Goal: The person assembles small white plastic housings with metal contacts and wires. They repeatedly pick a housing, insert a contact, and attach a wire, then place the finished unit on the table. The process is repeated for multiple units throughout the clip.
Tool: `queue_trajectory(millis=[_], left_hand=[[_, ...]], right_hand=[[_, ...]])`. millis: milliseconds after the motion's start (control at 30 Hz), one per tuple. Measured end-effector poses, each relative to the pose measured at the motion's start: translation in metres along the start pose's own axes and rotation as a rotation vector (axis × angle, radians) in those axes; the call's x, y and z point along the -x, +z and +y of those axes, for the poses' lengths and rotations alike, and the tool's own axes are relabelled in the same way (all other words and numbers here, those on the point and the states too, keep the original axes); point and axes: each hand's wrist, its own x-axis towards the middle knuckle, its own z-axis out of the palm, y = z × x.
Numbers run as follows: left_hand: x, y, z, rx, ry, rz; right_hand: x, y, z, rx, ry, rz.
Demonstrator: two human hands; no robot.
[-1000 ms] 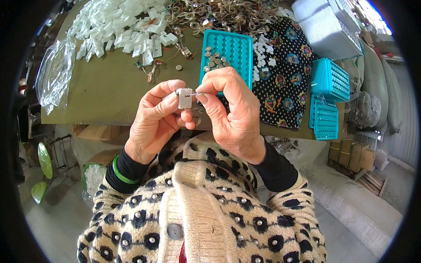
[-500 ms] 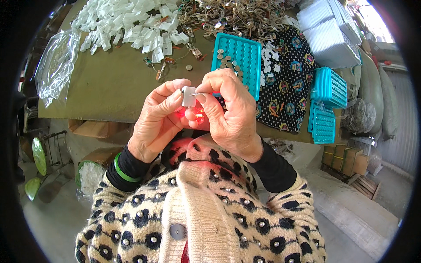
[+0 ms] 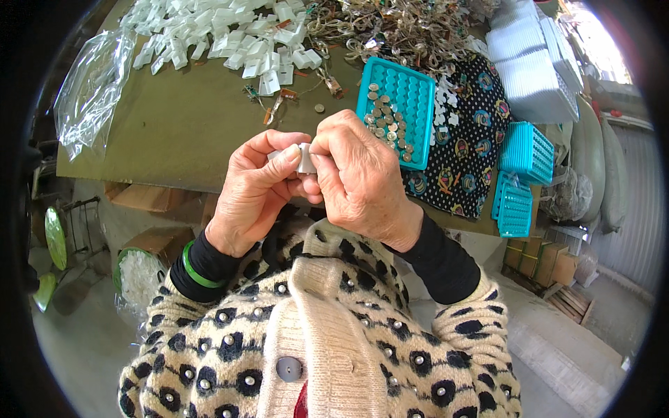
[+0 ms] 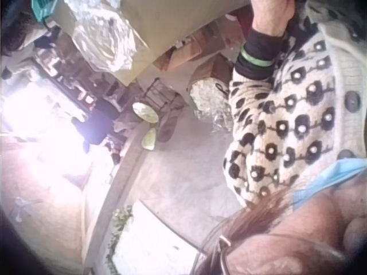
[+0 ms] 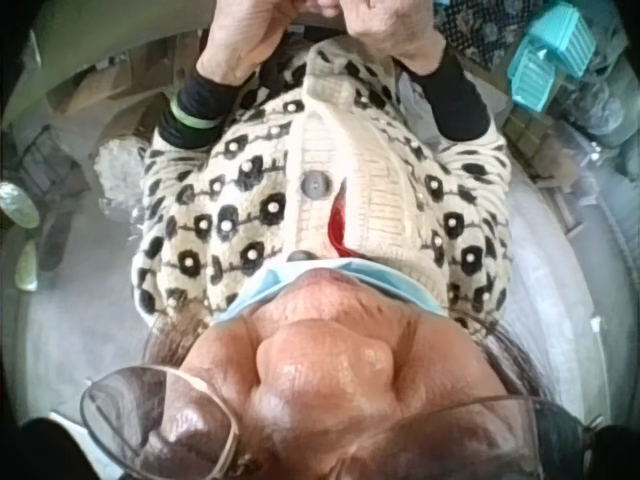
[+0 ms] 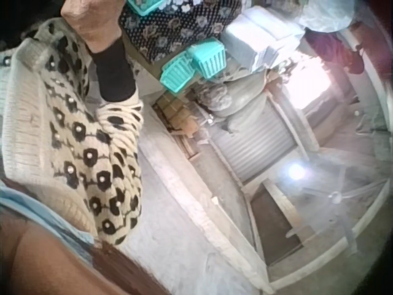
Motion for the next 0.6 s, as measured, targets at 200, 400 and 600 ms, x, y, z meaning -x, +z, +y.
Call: queue_trajectory(millis=[200,400,600], left_hand=[[0.003,-0.008,0.009,0.052,0.032,0.023],[0.008,-0.02,0.021,0.092,0.069,-0.006],[0.012,-0.03,0.039,0.173,0.038,0.021]], right_hand=[[-0.016,-0.002,-0.002,-0.109,0.029,-0.071],[-0.043,0.006,-0.008,-0.241,0.049,-0.207],[-0.08,0.02,0.009,0.004,0.022,-0.225]])
